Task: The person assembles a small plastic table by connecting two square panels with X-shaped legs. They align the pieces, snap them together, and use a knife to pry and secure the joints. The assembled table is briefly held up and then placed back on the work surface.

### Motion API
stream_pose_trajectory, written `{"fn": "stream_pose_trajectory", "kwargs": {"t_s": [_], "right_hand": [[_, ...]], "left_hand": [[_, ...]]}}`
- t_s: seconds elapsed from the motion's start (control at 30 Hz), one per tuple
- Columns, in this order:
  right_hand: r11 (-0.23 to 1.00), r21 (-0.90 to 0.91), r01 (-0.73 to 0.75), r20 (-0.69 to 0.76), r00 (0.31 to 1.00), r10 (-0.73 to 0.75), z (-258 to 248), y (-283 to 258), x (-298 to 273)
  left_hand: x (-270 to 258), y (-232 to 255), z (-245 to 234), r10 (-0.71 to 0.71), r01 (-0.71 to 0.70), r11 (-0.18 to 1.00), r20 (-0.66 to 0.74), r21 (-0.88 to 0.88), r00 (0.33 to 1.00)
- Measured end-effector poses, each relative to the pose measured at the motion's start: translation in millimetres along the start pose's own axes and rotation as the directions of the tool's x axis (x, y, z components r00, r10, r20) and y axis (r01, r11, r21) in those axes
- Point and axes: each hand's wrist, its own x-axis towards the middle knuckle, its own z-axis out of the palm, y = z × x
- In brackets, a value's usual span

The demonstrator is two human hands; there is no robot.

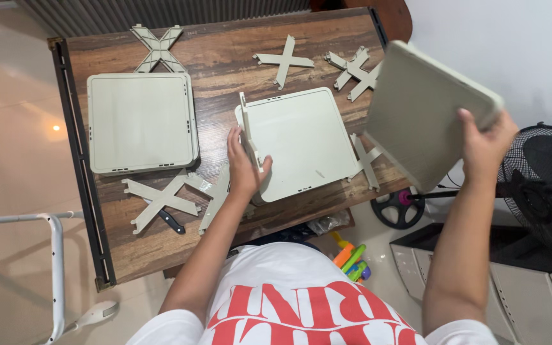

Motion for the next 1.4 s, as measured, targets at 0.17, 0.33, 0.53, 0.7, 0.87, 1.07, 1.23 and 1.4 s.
{"fn": "stream_pose_trajectory", "kwargs": {"t_s": [0.17, 0.33, 0.53, 0.7, 0.87, 1.07, 1.23, 1.4], "right_hand": [[0.923, 0.385, -0.019, -0.35, 0.922, 0.165, -56, 51, -41], [0.791, 0.605, -0.09, -0.347, 0.865, 0.363, -50, 38, -44], [0.343, 0.877, -0.335, 0.029, 0.751, 0.659, 29, -1, -52], [0.213, 0.833, -0.511, 0.29, 0.731, 0.618, 100, 7, -79], [-0.037, 0.762, -0.646, 0.54, 0.603, 0.587, 136, 30, -88], [0.035, 0.802, -0.597, 0.437, 0.625, 0.646, 142, 36, -90], [-0.028, 0.863, -0.505, 0.391, 0.63, 0.671, 132, 54, -100], [-0.435, 0.771, -0.465, 0.635, 0.61, 0.474, 120, 63, -101]], "left_hand": [[-21, 2, -14, -0.243, 0.261, 0.961, 0.174, -0.091, 0.954], [-22, 15, -34, -0.258, 0.321, 0.897, 0.23, -0.303, 0.938], [-5, 28, -50, -0.094, 0.151, 0.814, 0.129, -0.56, 0.987], [29, 45, -63, 0.031, -0.023, 0.805, 0.003, -0.593, 1.0], [81, 39, -54, -0.12, 0.335, 0.473, 0.317, -0.815, 0.941], [98, 24, -14, -0.09, 0.314, 0.298, 0.3, -0.902, 0.95], [96, 24, 0, -0.051, 0.249, 0.132, 0.245, -0.959, 0.968], [90, 40, 1, -0.041, 0.286, 0.194, 0.284, -0.938, 0.958]]}}
